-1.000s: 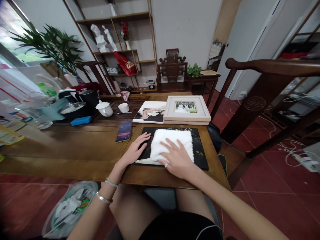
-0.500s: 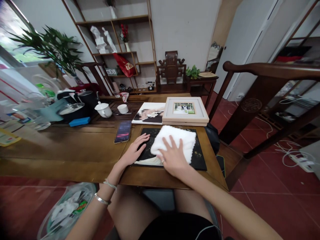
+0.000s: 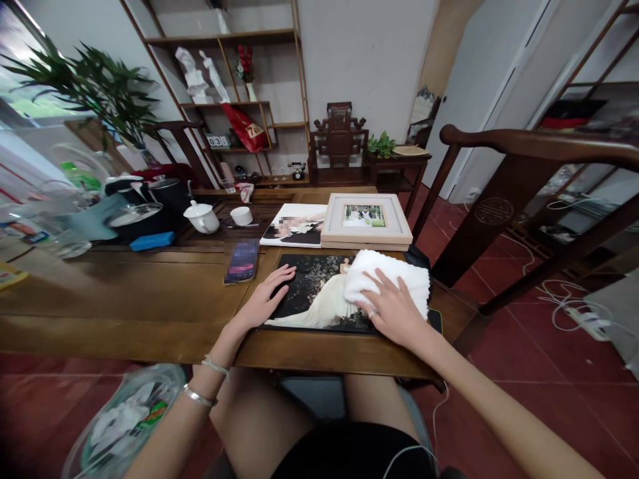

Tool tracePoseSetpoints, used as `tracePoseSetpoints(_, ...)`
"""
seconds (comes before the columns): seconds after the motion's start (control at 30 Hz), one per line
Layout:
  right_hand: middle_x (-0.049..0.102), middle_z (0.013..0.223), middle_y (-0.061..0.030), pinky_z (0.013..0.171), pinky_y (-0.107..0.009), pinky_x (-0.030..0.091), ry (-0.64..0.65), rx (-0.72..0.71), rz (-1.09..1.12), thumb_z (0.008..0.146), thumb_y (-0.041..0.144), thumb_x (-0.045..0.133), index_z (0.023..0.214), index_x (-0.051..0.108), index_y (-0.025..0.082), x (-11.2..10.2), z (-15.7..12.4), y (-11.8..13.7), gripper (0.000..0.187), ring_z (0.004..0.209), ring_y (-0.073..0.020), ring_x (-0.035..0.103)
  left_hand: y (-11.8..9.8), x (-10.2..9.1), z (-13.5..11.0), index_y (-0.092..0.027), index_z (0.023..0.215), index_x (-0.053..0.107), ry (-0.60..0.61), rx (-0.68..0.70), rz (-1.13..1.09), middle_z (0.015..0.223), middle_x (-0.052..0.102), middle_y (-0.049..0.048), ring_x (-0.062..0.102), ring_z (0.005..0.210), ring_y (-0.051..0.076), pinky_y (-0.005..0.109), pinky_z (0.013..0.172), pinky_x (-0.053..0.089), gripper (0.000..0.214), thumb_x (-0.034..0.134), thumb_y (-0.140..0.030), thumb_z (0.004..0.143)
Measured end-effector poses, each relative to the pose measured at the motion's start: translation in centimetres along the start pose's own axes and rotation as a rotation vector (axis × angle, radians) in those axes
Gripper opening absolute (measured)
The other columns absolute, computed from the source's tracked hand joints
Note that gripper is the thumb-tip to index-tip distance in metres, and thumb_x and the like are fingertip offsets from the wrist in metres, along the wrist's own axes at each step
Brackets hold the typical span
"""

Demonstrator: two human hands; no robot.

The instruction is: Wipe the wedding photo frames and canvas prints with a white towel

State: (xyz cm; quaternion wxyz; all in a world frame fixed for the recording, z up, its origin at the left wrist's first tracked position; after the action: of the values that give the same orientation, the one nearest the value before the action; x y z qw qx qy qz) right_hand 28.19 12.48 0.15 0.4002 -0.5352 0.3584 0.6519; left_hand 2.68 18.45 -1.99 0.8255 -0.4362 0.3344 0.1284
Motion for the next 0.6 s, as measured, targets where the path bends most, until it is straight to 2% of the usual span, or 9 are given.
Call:
tracePoseSetpoints(0.1, 0.039, 0.148, -0.0125, 0.1, -0.068, 0.028, 0.022, -0.006, 0.014, 0.098, 0.036, 0.036, 0.119, 0.063, 0.02, 0.2, 3.3, 1.0, 0.038, 0.138, -0.039, 0.025, 0.0, 0.0, 0.0, -0.021, 0.121, 0.057, -0.003, 0.005, 0.001, 0.138, 0.053, 0.01, 0.037, 0.138, 0.022, 0.052, 0.115, 0.028, 0.032, 0.042, -0.032, 0.095)
tracePoseSetpoints(0.2, 0.039, 0.148, -0.0116, 0.099, -0.07, 0.026, 0.045, -0.127, 0.062, 0.097, 0.035, 0.039, 0.12, 0.062, 0.021, 0.3, 6.0, 4.6, 0.036, 0.138, -0.0398, 0.024, 0.0, 0.0, 0.0, -0.021, 0.121, 0.057, -0.01, 0.005, -0.001, 0.138, 0.053, 0.0097, 0.037, 0.138, 0.023, 0.053, 0.114, 0.028, 0.032, 0.042, -0.031, 0.095)
tracePoseSetpoints(0.3, 0.039, 0.149, -0.0074, 0.104, -0.064, 0.024, 0.049, -0.243, 0.097, 0.096, 0.037, 0.041, 0.12, 0.063, 0.025, 0.2, 7.4, 7.8, 0.034, 0.139, -0.0345, 0.024, 0.1, 0.1, 0.1, -0.022, 0.12, 0.058, 0.001, -0.01, 0.005, 0.138, 0.053, 0.0092, 0.037, 0.137, 0.023, 0.053, 0.114, 0.028, 0.031, 0.042, -0.031, 0.095)
tracePoseSetpoints(0.37, 0.043, 0.146, -0.0074, 0.105, -0.059, 0.025, 0.049, -0.279, 0.114, 0.095, 0.039, 0.042, 0.12, 0.062, 0.027, 0.1, 7.8, 8.3, 0.034, 0.139, -0.031, 0.026, 0.2, 0.2, 0.1, -0.022, 0.119, 0.059, 0.011, -0.017, 0.007, 0.137, 0.054, 0.0089, 0.037, 0.138, 0.023, 0.051, 0.114, 0.028, 0.031, 0.042, -0.031, 0.095)
tracePoseSetpoints(0.47, 0.047, 0.142, -0.0109, 0.101, -0.051, 0.032, 0.057, -0.276, 0.123, 0.09, 0.035, 0.049, 0.121, 0.061, 0.026, -0.1, 7.7, 6.1, 0.034, 0.134, -0.0294, 0.034, 0.3, 0.2, 0.1, -0.021, 0.121, 0.057, 0.004, -0.012, 0.004, 0.138, 0.053, 0.0095, 0.036, 0.138, 0.023, 0.051, 0.115, 0.028, 0.032, 0.042, -0.031, 0.095)
tracePoseSetpoints(0.53, 0.045, 0.142, -0.0135, 0.097, -0.05, 0.037, 0.067, -0.249, 0.116, 0.086, 0.029, 0.052, 0.119, 0.061, 0.023, -0.4, 7.1, 3.4, 0.035, 0.13, -0.0312, 0.039, 0.3, 0.1, 0.0, -0.021, 0.122, 0.056, -0.002, -0.006, -0.002, 0.139, 0.052, 0.0095, 0.036, 0.138, 0.022, 0.052, 0.114, 0.028, 0.032, 0.042, -0.03, 0.095)
tracePoseSetpoints(0.6, 0.049, 0.136, -0.0162, 0.092, -0.049, 0.039, 0.079, -0.22, 0.104, 0.083, 0.024, 0.05, 0.115, 0.063, 0.02, -0.8, 6.3, 0.6, 0.034, 0.122, -0.0328, 0.046, 0.3, 0.1, -0.1, -0.022, 0.123, 0.056, -0.004, -0.005, -0.008, 0.139, 0.052, 0.0091, 0.036, 0.138, 0.022, 0.053, 0.114, 0.028, 0.032, 0.042, -0.029, 0.095)
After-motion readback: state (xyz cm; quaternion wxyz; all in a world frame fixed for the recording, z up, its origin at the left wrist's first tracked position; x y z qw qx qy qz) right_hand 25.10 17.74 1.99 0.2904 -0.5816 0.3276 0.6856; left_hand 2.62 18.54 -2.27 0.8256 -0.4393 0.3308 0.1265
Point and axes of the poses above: each hand's wrist, its own z-axis towards the middle knuckle, its own x-axis out of the palm, y = z × x, the point moved 7 cm from there along z, towards the middle knuckle
